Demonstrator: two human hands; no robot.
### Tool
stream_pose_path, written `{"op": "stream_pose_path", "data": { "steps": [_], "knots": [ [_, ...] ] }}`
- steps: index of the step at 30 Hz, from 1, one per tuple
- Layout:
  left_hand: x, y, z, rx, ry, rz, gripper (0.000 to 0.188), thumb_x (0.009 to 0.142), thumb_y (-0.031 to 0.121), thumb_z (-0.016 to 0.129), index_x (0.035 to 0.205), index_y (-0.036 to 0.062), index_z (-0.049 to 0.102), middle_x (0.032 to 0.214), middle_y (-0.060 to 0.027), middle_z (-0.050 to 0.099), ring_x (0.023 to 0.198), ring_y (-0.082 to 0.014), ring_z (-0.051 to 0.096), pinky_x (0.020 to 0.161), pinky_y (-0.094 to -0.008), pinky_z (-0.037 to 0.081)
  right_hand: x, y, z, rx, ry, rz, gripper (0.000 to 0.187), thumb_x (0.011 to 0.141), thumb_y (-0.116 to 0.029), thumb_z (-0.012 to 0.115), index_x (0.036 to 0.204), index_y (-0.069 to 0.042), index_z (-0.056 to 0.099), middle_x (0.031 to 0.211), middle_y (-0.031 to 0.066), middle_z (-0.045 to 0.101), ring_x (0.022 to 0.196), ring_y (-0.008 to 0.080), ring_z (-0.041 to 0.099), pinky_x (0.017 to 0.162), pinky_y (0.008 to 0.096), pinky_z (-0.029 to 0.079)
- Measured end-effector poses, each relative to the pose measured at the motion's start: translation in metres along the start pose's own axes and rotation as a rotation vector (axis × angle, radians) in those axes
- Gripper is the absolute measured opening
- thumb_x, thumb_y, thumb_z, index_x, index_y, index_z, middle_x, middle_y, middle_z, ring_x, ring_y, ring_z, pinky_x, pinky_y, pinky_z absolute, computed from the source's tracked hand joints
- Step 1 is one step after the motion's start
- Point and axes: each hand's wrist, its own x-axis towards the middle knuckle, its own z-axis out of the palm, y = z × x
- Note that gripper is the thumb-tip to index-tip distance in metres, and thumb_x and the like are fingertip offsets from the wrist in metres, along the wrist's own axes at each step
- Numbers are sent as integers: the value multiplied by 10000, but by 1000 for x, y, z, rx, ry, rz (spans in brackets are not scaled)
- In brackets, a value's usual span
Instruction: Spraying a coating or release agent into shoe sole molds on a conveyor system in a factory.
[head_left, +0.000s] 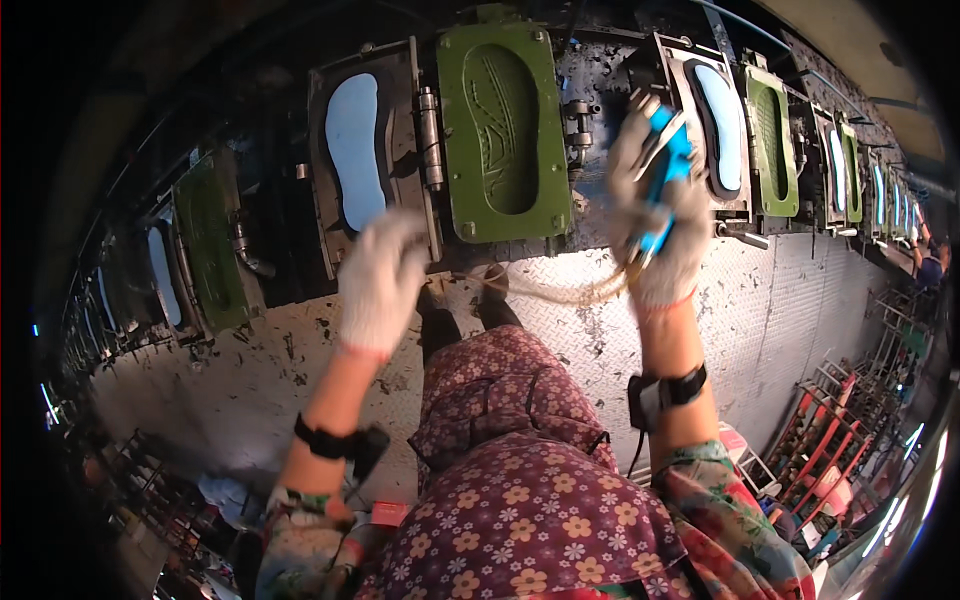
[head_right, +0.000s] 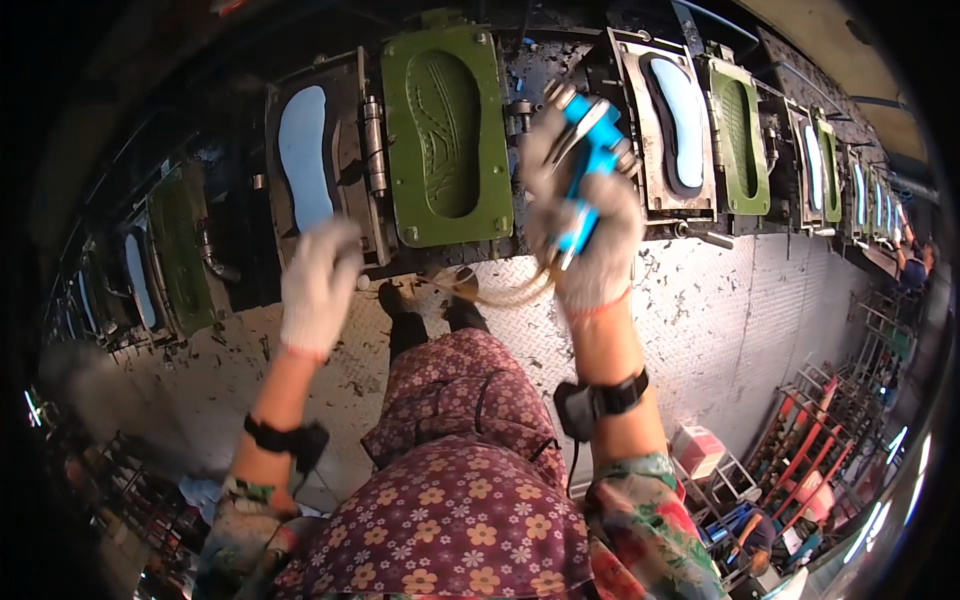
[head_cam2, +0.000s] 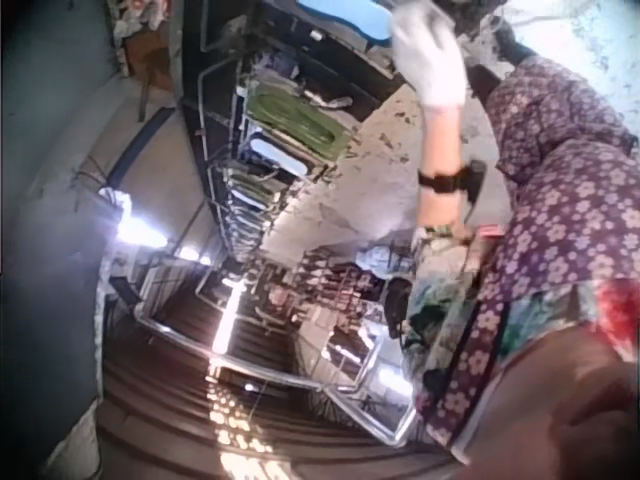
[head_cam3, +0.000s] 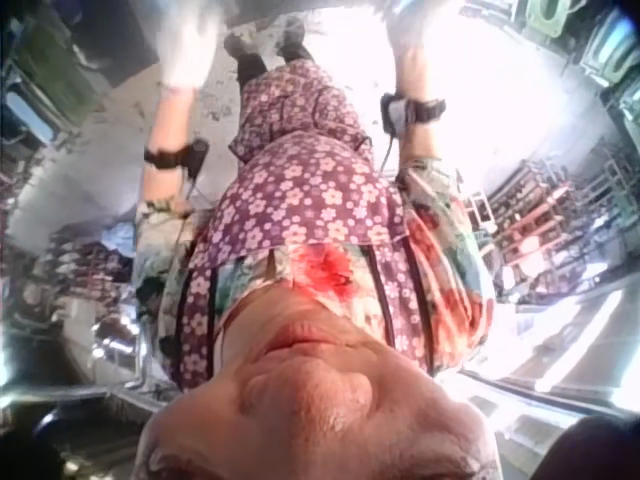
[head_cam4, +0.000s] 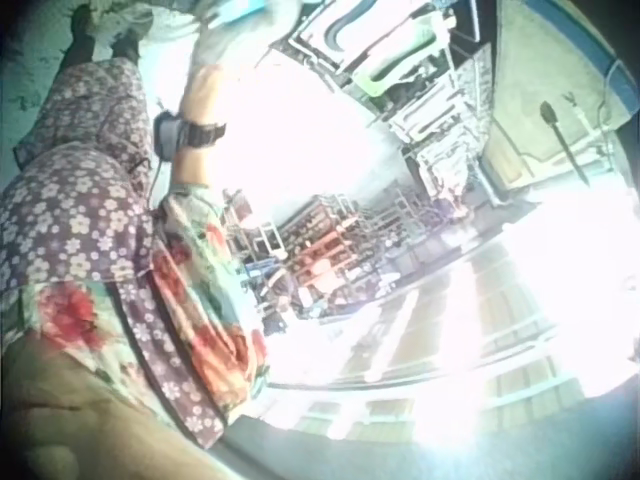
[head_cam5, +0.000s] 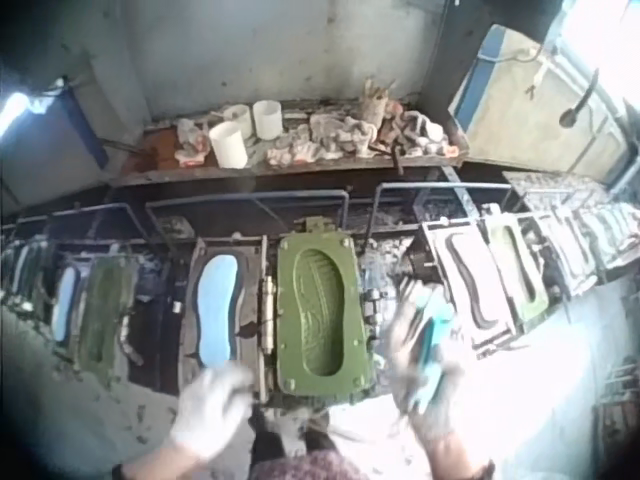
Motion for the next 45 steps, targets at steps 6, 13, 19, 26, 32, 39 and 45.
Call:
{"op": "stream_pose_path", "data": {
  "steps": [6,13,19,26,32,39,45],
  "knots": [
    [120,-33,39,203,56,-61,357,914,280,647,1210,82,661,1190,-180,674,1046,-366,670,938,-456,520,-101,30,-18,21,206,413,846,797,-49,739,1543,-89,342,1346,209,579,1163,375,667,492,264,616],
    [118,-35,44,403,-262,-89,316,890,264,650,1110,38,665,941,-182,716,931,-410,689,857,-463,559,-149,5,-24,51,262,531,877,762,-32,718,1531,-77,299,1281,238,589,1063,379,692,453,279,591],
    [103,21,8,343,-784,-160,292,883,218,640,1105,30,665,977,-212,729,925,-445,689,849,-504,559,-149,-38,-27,-31,220,435,1005,745,-48,719,1608,-116,208,1285,248,590,1091,390,691,480,278,612],
    [118,-46,30,553,-133,25,223,863,136,596,1067,52,628,1088,-252,682,1037,-446,657,924,-529,523,-157,-58,-11,-115,245,359,980,750,-73,723,1595,-92,228,1266,246,582,1073,353,695,488,258,614],
    [96,-1,42,432,-717,-29,247,736,203,714,865,-8,703,902,-230,726,892,-388,720,793,-455,570,-172,-85,-6,-275,321,272,902,761,-115,712,1546,-5,281,1262,234,584,1050,294,699,472,234,568],
    [3,182,145,-749,-1193,-94,290,865,182,693,1104,19,700,1080,-79,714,1000,-182,669,872,-322,540,-179,-133,29,-145,420,191,897,776,-64,672,1577,-95,270,1340,231,583,1052,307,710,534,264,593],
    [-61,289,273,-1122,-1406,111,276,1102,186,482,1142,-31,649,1012,-104,703,961,-172,688,871,-321,549,-149,-244,59,-1115,770,141,880,782,80,592,1596,-150,348,1225,188,620,793,189,669,535,247,554]
  ]
}}
